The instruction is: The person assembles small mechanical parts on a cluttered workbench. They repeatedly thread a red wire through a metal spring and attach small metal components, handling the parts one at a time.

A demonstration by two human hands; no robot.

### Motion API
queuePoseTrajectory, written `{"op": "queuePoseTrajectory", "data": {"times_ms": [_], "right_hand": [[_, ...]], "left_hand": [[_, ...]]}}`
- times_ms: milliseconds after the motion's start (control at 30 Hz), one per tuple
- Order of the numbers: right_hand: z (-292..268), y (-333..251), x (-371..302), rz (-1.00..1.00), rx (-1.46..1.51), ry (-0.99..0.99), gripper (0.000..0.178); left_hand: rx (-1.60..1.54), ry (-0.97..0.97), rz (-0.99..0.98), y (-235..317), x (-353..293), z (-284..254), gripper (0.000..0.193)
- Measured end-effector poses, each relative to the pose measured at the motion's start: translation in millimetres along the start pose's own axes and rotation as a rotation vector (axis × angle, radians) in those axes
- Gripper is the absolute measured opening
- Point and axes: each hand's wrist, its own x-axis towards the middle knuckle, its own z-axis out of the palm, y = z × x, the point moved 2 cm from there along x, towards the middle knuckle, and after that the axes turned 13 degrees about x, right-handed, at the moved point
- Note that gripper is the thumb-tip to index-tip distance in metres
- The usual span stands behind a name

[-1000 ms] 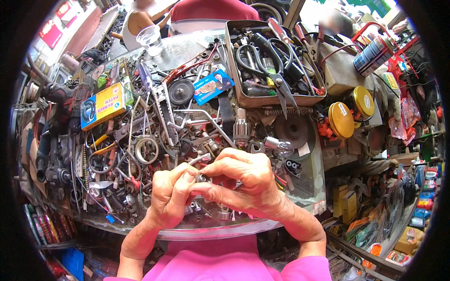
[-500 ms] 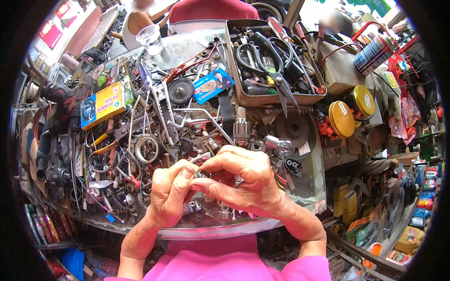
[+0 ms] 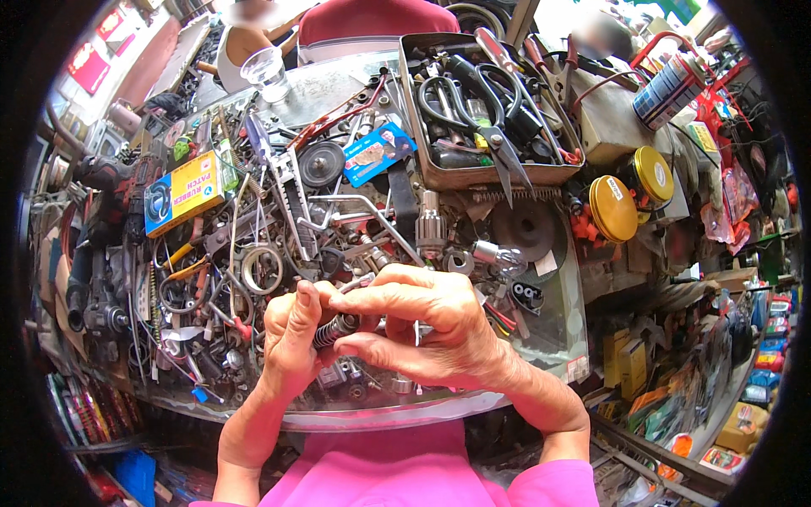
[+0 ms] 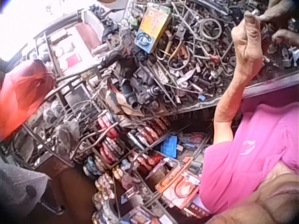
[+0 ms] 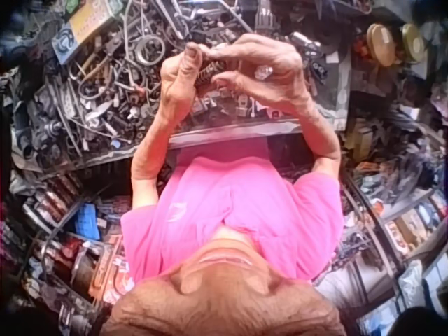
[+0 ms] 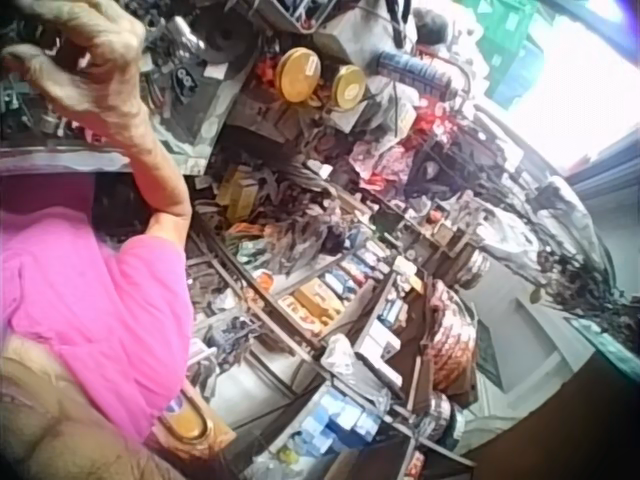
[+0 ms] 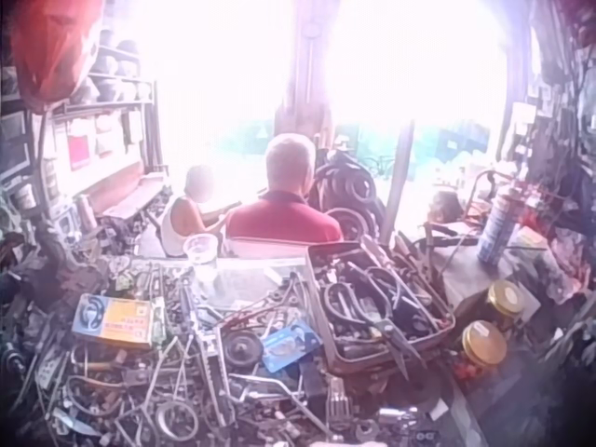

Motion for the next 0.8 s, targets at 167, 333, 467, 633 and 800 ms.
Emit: {"op": "queuePoseTrajectory", "data": {"times_ms": [167,333,467,633,800], "right_hand": [[1,-1,1,-0.030,-0.040,0.071,0.031],[3,-1,-1,0.094,-0.149,0.177,0.024],[6,0,-1,0.353,0.309,0.369,0.017],[-2,6,0,0.373,0.497,0.476,0.018],[-4,13,-2,0.409,0.434,0.491,0.023]], "left_hand": [[0.239,0.077,0.245,-3,2,1,0.036],[0.358,0.184,0.277,-10,0,6,0.029],[0.091,0.152,0.006,-2,3,4,0.043],[-0.432,-0.119,0.045,-9,11,-15,0.065],[-0.517,-0.143,0.124,-4,12,-14,0.071]]}}
